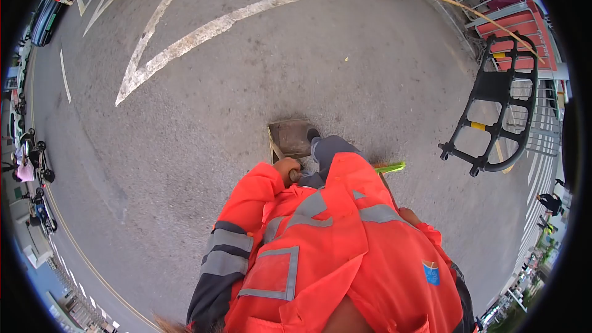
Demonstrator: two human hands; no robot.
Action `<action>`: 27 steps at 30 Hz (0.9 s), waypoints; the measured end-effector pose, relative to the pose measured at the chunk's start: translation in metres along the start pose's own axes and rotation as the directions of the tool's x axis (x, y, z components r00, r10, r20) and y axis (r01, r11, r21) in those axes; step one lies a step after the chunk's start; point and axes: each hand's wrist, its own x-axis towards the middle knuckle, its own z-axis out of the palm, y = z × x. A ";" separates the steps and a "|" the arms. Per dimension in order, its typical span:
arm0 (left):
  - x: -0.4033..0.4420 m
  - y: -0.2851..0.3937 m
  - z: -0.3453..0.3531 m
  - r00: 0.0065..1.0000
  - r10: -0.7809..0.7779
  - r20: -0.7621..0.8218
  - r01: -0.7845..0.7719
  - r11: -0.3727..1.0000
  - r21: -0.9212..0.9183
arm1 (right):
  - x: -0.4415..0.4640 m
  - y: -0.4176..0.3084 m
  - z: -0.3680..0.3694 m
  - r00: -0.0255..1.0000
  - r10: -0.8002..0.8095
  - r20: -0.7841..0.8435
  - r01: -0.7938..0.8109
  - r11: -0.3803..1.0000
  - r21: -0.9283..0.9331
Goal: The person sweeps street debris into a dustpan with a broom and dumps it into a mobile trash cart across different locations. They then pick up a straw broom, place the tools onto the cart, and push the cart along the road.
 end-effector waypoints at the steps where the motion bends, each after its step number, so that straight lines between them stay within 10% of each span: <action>1: 0.001 0.001 -0.009 0.998 -0.037 -0.041 0.037 0.999 -0.017 | 0.008 0.005 -0.007 0.997 -0.068 0.039 0.071 0.994 -0.081; 6: 0.014 -0.010 -0.046 0.974 -0.091 -0.206 0.063 0.988 -0.138 | 0.062 0.016 -0.065 0.569 -0.658 0.493 0.814 0.363 -0.453; 10: 0.051 0.016 -0.086 0.873 -0.295 -0.388 0.185 0.937 -0.297 | 0.049 -0.036 -0.146 0.521 -0.761 0.388 0.844 0.391 -0.366; 11: 0.062 0.024 -0.098 0.871 -0.285 -0.399 0.177 0.942 -0.286 | 0.043 -0.047 -0.170 0.773 -0.561 0.296 0.617 0.774 -0.146; 13: 0.081 0.037 -0.123 0.768 -0.486 -0.417 0.316 0.853 -0.415 | 0.035 -0.071 -0.213 0.936 -0.117 0.331 0.038 0.972 0.233; 16: 0.099 0.032 -0.152 0.600 -0.575 -0.556 0.250 0.795 -0.553 | 0.023 -0.113 -0.256 0.880 0.214 0.424 -0.475 0.436 0.764; 20: 0.135 0.046 -0.190 0.409 -0.662 -0.628 0.123 0.722 -0.681 | 0.035 -0.216 -0.294 0.919 0.077 0.388 -0.361 0.565 0.742; 27: 0.218 0.004 -0.293 0.397 -0.383 -0.834 -0.001 0.909 -0.418 | 0.100 -0.408 -0.324 0.978 -0.125 0.164 -0.025 0.717 0.696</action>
